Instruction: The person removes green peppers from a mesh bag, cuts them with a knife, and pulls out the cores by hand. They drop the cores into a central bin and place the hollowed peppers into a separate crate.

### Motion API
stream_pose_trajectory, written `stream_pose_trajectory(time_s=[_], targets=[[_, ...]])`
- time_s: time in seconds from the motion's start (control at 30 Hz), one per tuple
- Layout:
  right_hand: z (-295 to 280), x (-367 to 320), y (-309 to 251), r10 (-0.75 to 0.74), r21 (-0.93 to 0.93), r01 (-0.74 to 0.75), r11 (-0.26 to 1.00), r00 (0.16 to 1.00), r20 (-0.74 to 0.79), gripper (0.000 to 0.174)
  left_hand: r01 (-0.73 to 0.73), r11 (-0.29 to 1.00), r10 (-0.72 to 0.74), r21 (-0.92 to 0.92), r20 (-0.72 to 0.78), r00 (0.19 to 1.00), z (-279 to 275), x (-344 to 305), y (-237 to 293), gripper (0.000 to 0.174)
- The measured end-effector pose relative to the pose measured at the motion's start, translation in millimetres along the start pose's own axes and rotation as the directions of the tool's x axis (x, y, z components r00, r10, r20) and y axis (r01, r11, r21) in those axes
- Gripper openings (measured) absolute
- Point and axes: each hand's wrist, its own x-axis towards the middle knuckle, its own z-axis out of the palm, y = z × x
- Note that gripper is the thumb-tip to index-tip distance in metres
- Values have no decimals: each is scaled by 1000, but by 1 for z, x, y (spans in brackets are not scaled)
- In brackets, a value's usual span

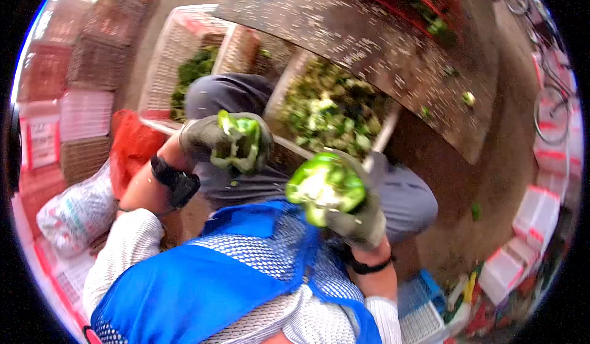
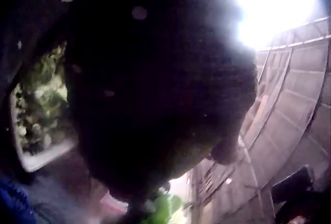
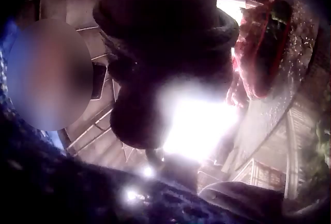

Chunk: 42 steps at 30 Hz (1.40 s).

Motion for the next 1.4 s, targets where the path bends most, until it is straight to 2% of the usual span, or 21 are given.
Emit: stream_pose_trajectory(time_s=[0.03, 0.07, 0.17, 0.23, 0.27, 0.33, 0.4, 0.43, 0.47, 0.57, 0.6, 0.67, 0.73, 0.77, 0.83, 0.9, 0.97, 1.0, 1.07, 1.17, 1.4], targets=[[-6, 4, 2, -15, 23, 15, 1000, 1000, 1, 90, -148, 979, 125, -143, -162, 979, 2, -28, -2, 62], [-4, 9, 1, 30, 58, -27, 998, 999, -40, 91, -356, 925, 380, 133, -289, 879, -16, -50, -18, 62], [-10, 21, 1, 207, 110, -195, 975, 972, -111, 83, -418, 890, 249, -182, -574, 780, -56, -110, -5, 86], [4, 33, -4, 172, -32, -177, 984, 977, -122, 81, -236, 970, 208, 57, -694, 690, -100, -142, 7, 84], [8, 38, -6, 150, -121, -163, 979, 983, -110, 80, 184, 877, 288, 445, -791, 539, -112, -154, 11, 82], [18, 46, -10, 70, -313, -100, 944, 992, -105, 77, 565, 564, 493, 603, -794, 355, -103, -138, 25, 67], [31, 53, -7, -104, -499, 29, 866, 987, -122, 70, 348, 802, 350, 485, -854, 384, -59, -103, 40, 45], [35, 57, 0, -192, -554, 97, 827, 974, -117, 68, 193, 932, 172, 306, -845, 507, -42, -86, 39, 36], [49, 60, -7, -221, -564, 128, 816, 970, -99, 67, 185, 890, 197, 416, -719, 666, -21, -67, 29, 29], [50, 66, 2, -333, -771, 189, 609, 942, -32, 74, 188, 949, -31, 254, -519, 854, 43, -5, 29, 26], [50, 66, 1, -379, -850, 259, 459, 922, 77, 80, 205, 965, -94, 166, -512, 854, 51, 9, 32, 29], [47, 66, 9, -419, -874, 202, 442, 908, -2, 84, 221, 974, -222, -56, -447, 866, 58, 26, 45, 39], [47, 69, 6, -487, -928, 188, 323, 873, 7, 88, 232, 972, -192, 33, -452, 871, 55, 37, 48, 36], [52, 66, 3, -428, -925, 108, 365, 902, -63, 88, 255, 960, -171, 120, -469, 866, 61, 35, 61, 36], [52, 72, 5, -501, -884, 211, 417, 865, -30, 78, 171, 980, -100, 97, -499, 861, 66, 30, 66, 39], [58, 77, -4, -540, -890, 259, 376, 841, 17, 80, 7, 991, 62, 134, -504, 861, 67, 26, 60, 44], [56, 79, 2, -474, -812, 295, 504, 880, 26, 83, -79, 949, 247, 304, -568, 785, 63, 26, 45, 52], [54, 83, 8, -560, -820, 377, 429, 824, 86, 84, -74, 972, 191, 222, -567, 801, 61, 25, 42, 52], [56, 81, 13, -506, -848, 305, 434, 861, 50, 78, 11, 976, 123, 217, -593, 796, 44, 22, 20, 52], [51, 73, 32, -441, -869, 275, 411, 894, 75, 69, 46, 998, -66, -49, -540, 839, 54, 19, 14, 55], [52, 52, 18, -536, -773, 405, 488, 838, 100, 81, 305, 872, -222, 383, -246, 943, 46, 15, 35, 47]])
